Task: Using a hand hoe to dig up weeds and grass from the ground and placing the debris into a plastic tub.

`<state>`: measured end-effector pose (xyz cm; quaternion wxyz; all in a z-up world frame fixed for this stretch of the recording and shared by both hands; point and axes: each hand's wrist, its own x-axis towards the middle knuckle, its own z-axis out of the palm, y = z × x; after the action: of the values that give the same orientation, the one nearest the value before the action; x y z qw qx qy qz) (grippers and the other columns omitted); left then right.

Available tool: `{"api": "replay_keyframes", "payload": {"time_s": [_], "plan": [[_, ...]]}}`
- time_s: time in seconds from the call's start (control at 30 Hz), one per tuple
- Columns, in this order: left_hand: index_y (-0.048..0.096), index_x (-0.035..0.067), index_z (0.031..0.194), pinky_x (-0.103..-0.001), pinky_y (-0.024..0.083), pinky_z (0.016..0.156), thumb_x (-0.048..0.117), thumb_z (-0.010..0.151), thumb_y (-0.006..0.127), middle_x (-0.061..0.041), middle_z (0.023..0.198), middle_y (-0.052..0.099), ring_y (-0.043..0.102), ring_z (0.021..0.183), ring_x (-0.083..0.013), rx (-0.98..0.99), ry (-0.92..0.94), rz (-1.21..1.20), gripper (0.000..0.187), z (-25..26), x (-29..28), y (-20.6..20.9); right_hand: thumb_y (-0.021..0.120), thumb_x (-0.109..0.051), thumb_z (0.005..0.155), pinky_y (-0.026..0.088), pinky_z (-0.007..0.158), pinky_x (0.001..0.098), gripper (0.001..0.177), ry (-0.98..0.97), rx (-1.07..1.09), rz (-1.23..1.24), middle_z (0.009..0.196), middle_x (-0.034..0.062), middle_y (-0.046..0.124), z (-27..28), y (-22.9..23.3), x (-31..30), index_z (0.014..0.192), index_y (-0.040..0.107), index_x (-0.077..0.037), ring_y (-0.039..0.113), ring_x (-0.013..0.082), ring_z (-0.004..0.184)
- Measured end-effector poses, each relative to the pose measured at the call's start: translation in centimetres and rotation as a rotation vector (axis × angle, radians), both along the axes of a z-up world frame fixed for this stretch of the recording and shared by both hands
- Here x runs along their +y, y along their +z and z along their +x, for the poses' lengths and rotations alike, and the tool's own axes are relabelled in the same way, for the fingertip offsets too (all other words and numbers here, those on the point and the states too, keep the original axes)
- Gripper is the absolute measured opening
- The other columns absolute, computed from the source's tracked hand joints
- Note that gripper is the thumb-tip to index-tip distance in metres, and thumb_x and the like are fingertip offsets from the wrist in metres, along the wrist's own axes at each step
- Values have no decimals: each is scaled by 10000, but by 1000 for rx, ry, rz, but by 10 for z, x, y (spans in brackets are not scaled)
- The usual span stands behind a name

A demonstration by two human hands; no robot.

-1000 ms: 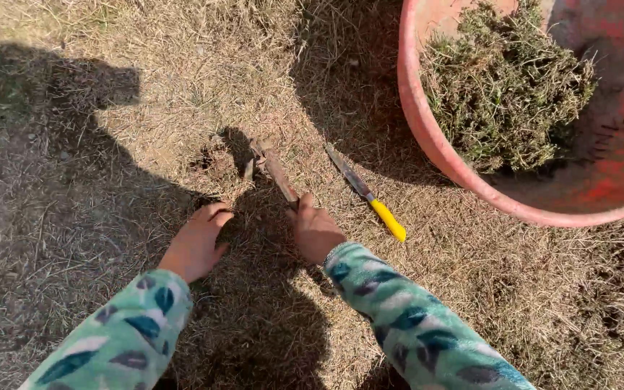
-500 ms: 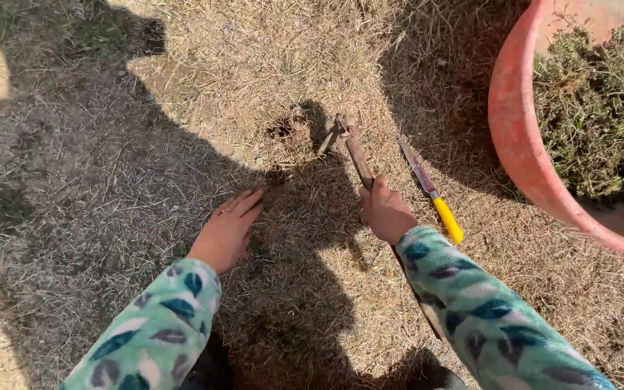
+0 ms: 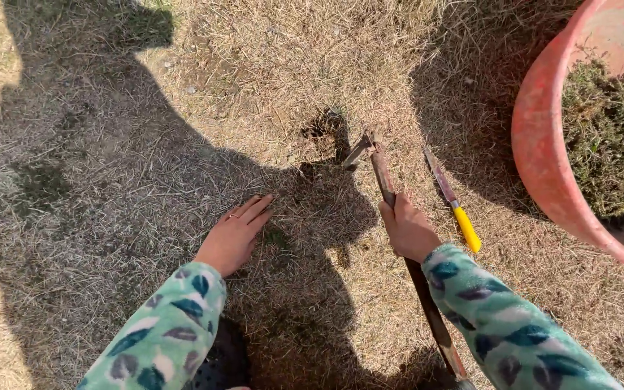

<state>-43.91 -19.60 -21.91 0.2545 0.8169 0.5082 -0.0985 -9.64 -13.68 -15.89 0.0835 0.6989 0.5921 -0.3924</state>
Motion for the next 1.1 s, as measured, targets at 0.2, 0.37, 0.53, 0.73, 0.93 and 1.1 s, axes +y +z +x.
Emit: {"api": "replay_keyframes", "payload": {"time_s": [0.2, 0.37, 0.53, 0.73, 0.93, 1.1], "plan": [[373, 174, 1529, -468, 343, 1191, 84, 923, 597, 54, 1698, 134, 182, 1548, -202, 58, 30, -5, 653, 5, 1, 0, 248, -636, 1031, 545, 939, 501, 808, 90, -45, -175, 1247, 259, 594, -21, 69, -37, 1557, 213, -24, 652, 374, 1147], [491, 155, 1437, -498, 390, 1165, 83, 936, 547, 41, 1631, 329, 341, 1493, -222, -24, 126, 15, 509, 1, 19, 10, 432, -618, 991, 541, 905, 491, 818, -8, 80, -64, 1217, 287, 642, -9, 16, -25, 1500, 379, 21, 672, 386, 1094], [616, 101, 1297, -457, 434, 1136, 104, 916, 585, -33, 1512, 526, 471, 1429, -256, -21, 234, 194, 382, -21, 12, 67, 471, -664, 944, 488, 1027, 527, 948, 42, 266, -68, 1375, 315, 551, -54, 29, -4, 1539, 298, 54, 569, 436, 1275], [551, 229, 1384, -457, 364, 1185, 176, 888, 588, 5, 1497, 515, 515, 1339, -217, 28, 228, 168, 501, -67, -9, 121, 415, -361, 1084, 395, 342, 237, 248, 116, 541, -301, 634, -31, 425, -54, -5, -17, 1033, 462, -123, 378, 91, 428], [564, 149, 1369, -462, 507, 1059, 140, 924, 546, -11, 1437, 566, 605, 1243, -225, -1, 286, 105, 445, -54, -19, 50, 258, -543, 1036, 477, 399, 257, 447, 356, 300, -391, 703, -27, 473, -49, -36, -58, 1063, 423, -129, 480, 110, 483], [588, 187, 1317, -488, 385, 1135, 140, 899, 599, -24, 1434, 547, 412, 1439, -238, -55, -78, -34, 420, -49, -31, 22, 340, -472, 1057, 576, 403, 297, 550, 161, 336, -283, 636, 86, 600, -66, -31, -70, 1255, 435, 33, 664, 193, 517]]}}
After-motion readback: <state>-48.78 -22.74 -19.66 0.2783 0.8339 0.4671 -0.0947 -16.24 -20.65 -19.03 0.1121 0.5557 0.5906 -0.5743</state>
